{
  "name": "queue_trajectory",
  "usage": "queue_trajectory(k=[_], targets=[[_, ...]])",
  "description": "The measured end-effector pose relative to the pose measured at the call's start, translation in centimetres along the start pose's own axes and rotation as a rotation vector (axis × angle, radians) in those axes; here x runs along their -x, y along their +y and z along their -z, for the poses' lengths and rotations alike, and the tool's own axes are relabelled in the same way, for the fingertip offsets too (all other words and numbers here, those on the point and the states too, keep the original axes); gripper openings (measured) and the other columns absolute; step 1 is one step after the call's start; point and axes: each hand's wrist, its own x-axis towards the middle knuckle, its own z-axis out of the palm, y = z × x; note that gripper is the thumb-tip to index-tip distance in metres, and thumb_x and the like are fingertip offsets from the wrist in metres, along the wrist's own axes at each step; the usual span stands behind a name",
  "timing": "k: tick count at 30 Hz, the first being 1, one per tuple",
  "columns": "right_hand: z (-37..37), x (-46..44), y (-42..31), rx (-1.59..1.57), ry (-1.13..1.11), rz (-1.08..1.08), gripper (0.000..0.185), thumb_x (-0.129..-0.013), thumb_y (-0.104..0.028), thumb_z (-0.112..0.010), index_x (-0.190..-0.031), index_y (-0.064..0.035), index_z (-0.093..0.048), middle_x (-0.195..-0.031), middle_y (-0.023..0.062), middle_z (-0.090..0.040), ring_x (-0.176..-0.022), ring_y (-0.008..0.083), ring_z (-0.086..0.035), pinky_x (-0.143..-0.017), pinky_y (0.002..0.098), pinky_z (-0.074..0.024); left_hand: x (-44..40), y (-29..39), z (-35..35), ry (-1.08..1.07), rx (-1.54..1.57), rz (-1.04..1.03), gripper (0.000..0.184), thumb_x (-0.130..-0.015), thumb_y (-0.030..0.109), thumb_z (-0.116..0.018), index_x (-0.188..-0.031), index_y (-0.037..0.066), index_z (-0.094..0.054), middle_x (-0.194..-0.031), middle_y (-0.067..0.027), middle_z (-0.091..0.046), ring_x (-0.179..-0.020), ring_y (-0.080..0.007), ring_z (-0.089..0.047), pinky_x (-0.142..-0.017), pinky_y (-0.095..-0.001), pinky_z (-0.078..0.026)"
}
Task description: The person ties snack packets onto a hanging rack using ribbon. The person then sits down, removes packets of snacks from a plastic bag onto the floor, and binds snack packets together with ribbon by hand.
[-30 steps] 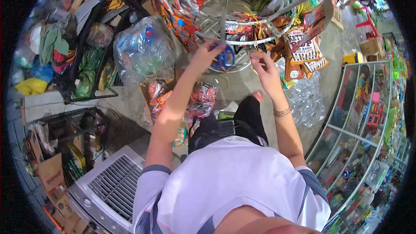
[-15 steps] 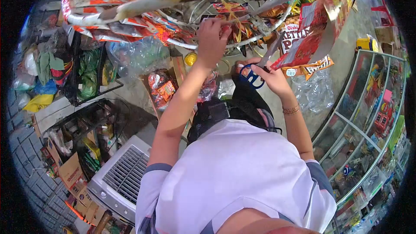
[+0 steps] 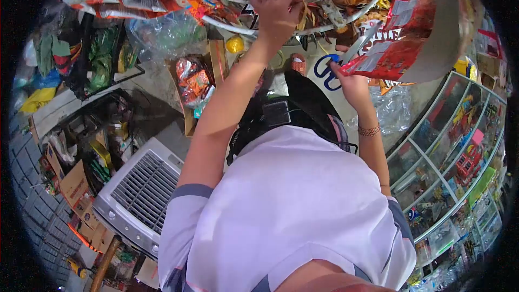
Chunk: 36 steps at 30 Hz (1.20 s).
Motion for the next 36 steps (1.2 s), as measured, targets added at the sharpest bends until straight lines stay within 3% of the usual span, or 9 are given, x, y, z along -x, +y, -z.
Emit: queue_trajectory(k=[3,6,10,13,18,19,21,25,36], targets=[[0.5,-1.8,-0.7,0.151,0.036,-0.043,0.038,-0.086,-0.012,-0.069,-0.119,-0.0018,-0.053,-0.098,0.0073,-0.061,-0.089,0.0131,-0.057,-0.08,0.029,-0.0476,0.4,-0.5,-1.3,0.114,0.158,0.022,0.01,-0.07,0.017,-0.072,-0.078,0.019,-0.066,-0.087,0.0066,-0.061,-0.091,-0.0206,-0.051,-0.079,-0.0426,-0.028],[0.3,-4.7,-0.9,0.034,0.201,0.179,0.039,-0.087,-0.016,-0.069,-0.119,-0.0015,-0.052,-0.1,0.0083,-0.063,-0.092,0.0152,-0.06,-0.081,0.0297,-0.0482,0.3,0.0,-1.5,0.133,0.149,0.129,0.009,-0.071,0.017,-0.072,-0.078,0.019,-0.066,-0.085,0.0073,-0.061,-0.088,-0.0206,-0.05,-0.078,-0.0412,-0.028],[1.6,-8.9,-1.4,0.107,0.236,0.052,0.039,-0.09,-0.024,-0.067,-0.121,-0.0035,-0.059,-0.103,0.0078,-0.063,-0.093,0.0159,-0.06,-0.082,0.0296,-0.0486,0.3,0.4,-1.4,0.169,0.208,0.222,0.009,-0.072,0.018,-0.072,-0.078,0.016,-0.066,-0.085,0.0046,-0.062,-0.087,-0.0224,-0.051,-0.079,-0.0414,-0.03],[1.3,-13.1,2.7,0.076,0.318,0.189,0.039,-0.089,-0.024,-0.067,-0.122,-0.0041,-0.06,-0.103,0.0111,-0.063,-0.093,0.0198,-0.06,-0.082,0.0321,-0.0479,-0.3,0.5,-0.8,0.134,0.219,0.302,0.011,-0.074,0.02,-0.071,-0.079,0.013,-0.066,-0.084,0.0013,-0.062,-0.086,-0.0242,-0.053,-0.08,-0.0422,-0.032],[0.0,-11.5,0.1,0.562,0.666,0.451,0.034,-0.084,-0.018,-0.069,-0.115,-0.0064,-0.062,-0.101,0.0174,-0.062,-0.096,0.0327,-0.056,-0.085,0.039,-0.0451,-0.4,-0.2,0.1,0.071,0.358,0.293,0.014,-0.076,0.023,-0.071,-0.082,0.011,-0.067,-0.083,-0.0035,-0.063,-0.086,-0.0265,-0.055,-0.08,-0.0424,-0.035],[-0.4,-11.2,-0.7,0.563,0.736,0.493,0.031,-0.082,-0.017,-0.069,-0.111,-0.0074,-0.063,-0.101,0.0184,-0.061,-0.098,0.0356,-0.055,-0.086,0.0406,-0.0442,-0.4,-0.2,0.7,0.054,0.231,0.243,0.025,-0.077,0.026,-0.074,-0.095,0.009,-0.071,-0.086,-0.0118,-0.068,-0.082,-0.0318,-0.063,-0.074,-0.0418,-0.047],[-0.5,-11.2,-1.6,0.638,0.897,0.619,0.024,-0.078,-0.011,-0.069,-0.101,-0.0068,-0.064,-0.097,0.0179,-0.063,-0.093,0.0359,-0.057,-0.081,0.0417,-0.0456,-0.8,0.0,1.8,-0.009,0.32,0.303,0.027,-0.079,0.026,-0.073,-0.098,0.008,-0.07,-0.087,-0.0128,-0.069,-0.083,-0.0317,-0.064,-0.074,-0.0397,-0.047],[-2.9,-9.1,-4.3,0.348,0.529,0.67,0.014,-0.081,-0.007,-0.063,-0.094,-0.0027,-0.064,-0.083,0.0155,-0.064,-0.076,0.0342,-0.061,-0.07,0.0416,-0.0483,-1.4,0.0,2.3,-0.035,0.479,0.387,0.016,-0.078,0.016,-0.071,-0.089,0.004,-0.07,-0.074,-0.0128,-0.067,-0.068,-0.0241,-0.064,-0.063,-0.0348,-0.047],[-5.4,-14.1,-4.3,0.297,0.126,0.525,0.023,-0.086,-0.015,-0.058,-0.106,-0.0079,-0.066,-0.112,0.0139,-0.062,-0.103,0.0374,-0.059,-0.089,0.0423,-0.0484,-2.3,-1.7,2.1,-0.222,0.561,0.533,0.024,-0.087,0.025,-0.066,-0.1,0.004,-0.067,-0.087,-0.0141,-0.07,-0.08,-0.0264,-0.067,-0.072,-0.036,-0.05]])
